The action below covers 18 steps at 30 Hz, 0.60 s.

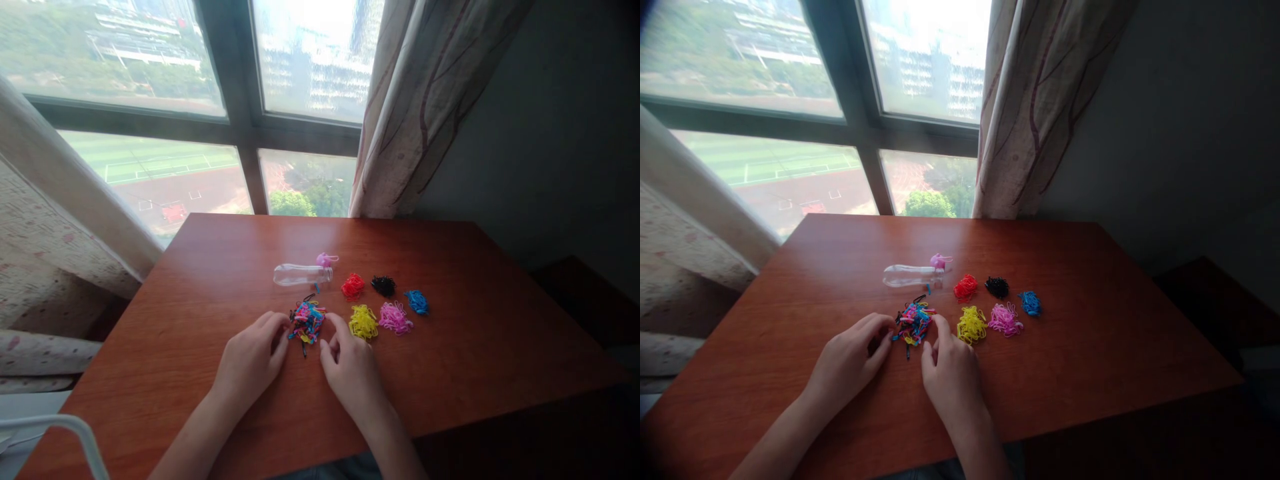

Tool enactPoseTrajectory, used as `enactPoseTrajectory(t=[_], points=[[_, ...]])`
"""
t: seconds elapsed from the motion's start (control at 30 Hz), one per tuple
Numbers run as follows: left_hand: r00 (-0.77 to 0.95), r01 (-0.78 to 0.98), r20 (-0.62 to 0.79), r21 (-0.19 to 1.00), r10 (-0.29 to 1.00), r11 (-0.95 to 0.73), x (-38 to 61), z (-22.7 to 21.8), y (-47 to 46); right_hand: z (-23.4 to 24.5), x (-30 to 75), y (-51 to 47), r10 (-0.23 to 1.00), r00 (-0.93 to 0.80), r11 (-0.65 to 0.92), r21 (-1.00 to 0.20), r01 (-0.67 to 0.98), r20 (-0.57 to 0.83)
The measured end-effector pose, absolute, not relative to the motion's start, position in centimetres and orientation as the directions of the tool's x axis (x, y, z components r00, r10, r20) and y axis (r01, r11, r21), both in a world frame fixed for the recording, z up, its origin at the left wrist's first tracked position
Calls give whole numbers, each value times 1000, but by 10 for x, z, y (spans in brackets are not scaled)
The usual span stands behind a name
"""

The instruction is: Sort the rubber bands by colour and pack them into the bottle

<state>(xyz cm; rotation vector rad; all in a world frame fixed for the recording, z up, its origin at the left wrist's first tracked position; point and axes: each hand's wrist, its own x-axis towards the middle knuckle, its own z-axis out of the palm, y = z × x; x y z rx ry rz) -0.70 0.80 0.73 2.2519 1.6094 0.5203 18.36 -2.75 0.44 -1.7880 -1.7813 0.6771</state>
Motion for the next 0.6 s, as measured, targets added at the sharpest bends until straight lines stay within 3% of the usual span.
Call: enactPoseTrajectory(t=[0.6], points=[[380, 603, 143, 711, 914, -362, -6, 12, 8, 4, 175, -11, 979, 106, 57, -737, 673, 173]])
